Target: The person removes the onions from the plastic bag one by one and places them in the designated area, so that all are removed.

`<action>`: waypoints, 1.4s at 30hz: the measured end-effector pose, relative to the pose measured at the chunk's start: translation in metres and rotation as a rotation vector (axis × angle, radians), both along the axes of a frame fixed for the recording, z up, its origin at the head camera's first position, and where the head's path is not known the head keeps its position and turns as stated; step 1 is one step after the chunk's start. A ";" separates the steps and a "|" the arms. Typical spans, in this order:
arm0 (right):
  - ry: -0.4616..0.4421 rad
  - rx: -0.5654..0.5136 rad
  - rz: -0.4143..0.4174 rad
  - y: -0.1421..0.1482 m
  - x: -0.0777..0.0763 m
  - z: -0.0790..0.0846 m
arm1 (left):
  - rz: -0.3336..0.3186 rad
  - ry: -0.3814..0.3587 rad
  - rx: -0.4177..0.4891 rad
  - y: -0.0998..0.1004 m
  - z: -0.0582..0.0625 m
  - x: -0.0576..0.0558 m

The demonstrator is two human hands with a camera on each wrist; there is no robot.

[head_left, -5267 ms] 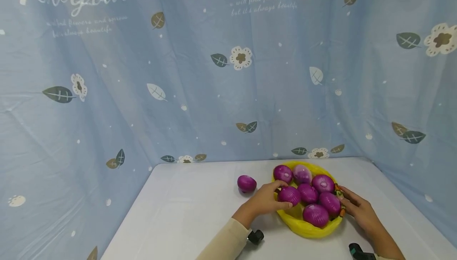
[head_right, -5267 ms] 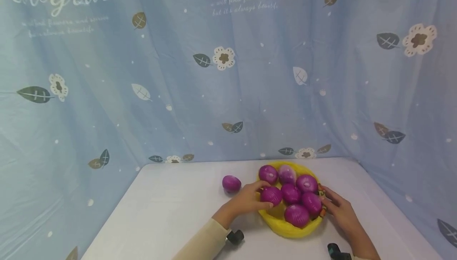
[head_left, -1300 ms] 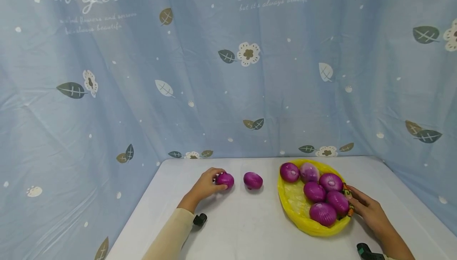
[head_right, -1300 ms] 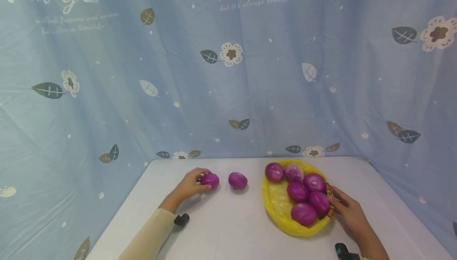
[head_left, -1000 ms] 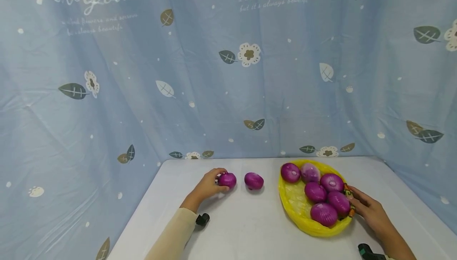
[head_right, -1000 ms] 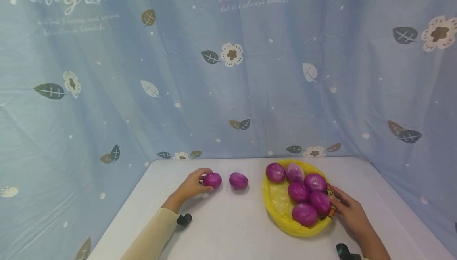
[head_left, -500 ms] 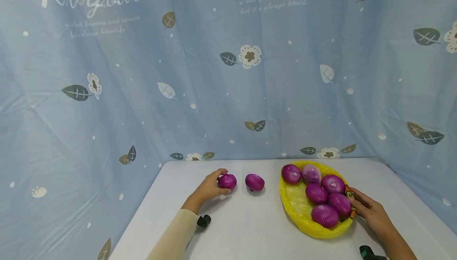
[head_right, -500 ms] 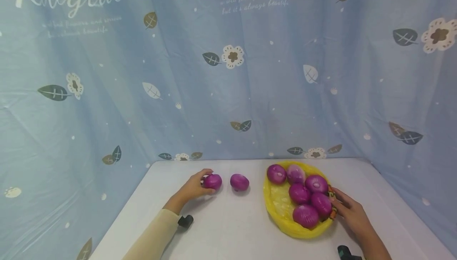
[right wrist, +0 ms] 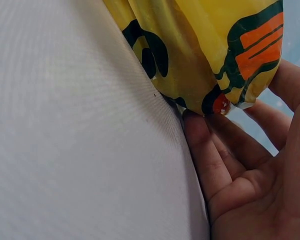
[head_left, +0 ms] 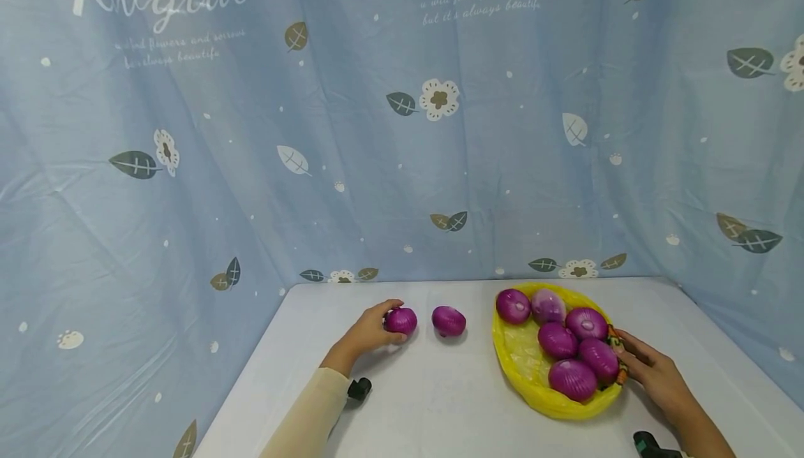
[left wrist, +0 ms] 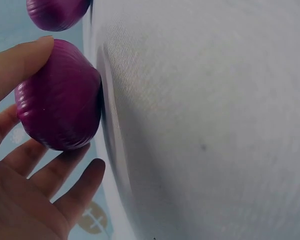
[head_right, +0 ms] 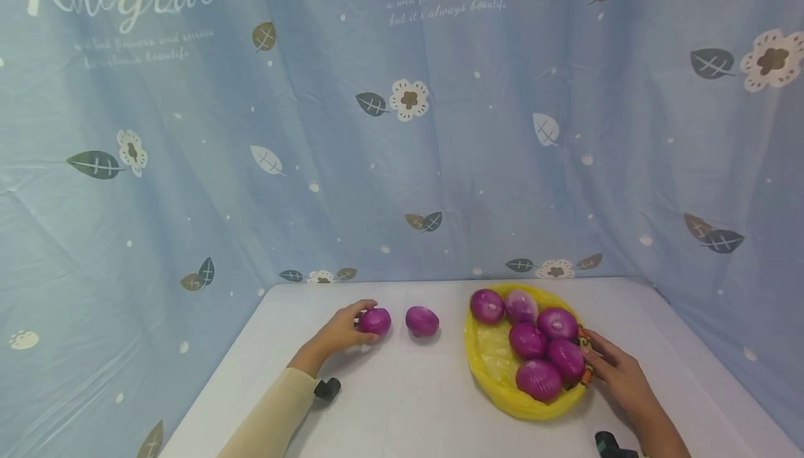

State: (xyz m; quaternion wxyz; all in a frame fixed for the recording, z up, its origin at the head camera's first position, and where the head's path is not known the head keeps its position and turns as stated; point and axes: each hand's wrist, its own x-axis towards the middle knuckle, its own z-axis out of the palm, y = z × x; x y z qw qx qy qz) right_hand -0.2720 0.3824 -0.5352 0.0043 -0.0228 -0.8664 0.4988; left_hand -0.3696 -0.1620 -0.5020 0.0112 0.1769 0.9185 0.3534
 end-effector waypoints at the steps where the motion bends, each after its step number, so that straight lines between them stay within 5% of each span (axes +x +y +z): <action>1: -0.001 0.001 -0.002 0.000 0.000 0.000 | 0.002 -0.003 -0.001 0.000 0.000 0.001; 10: -0.008 0.001 0.000 0.002 -0.003 -0.002 | 0.013 -0.024 0.019 0.000 0.007 0.003; 26: 0.015 0.008 0.009 0.002 -0.002 -0.003 | -0.018 0.060 0.001 0.003 0.020 -0.004; 42: 0.003 -0.013 0.014 0.000 0.000 0.000 | -0.076 0.123 0.110 0.030 0.042 0.000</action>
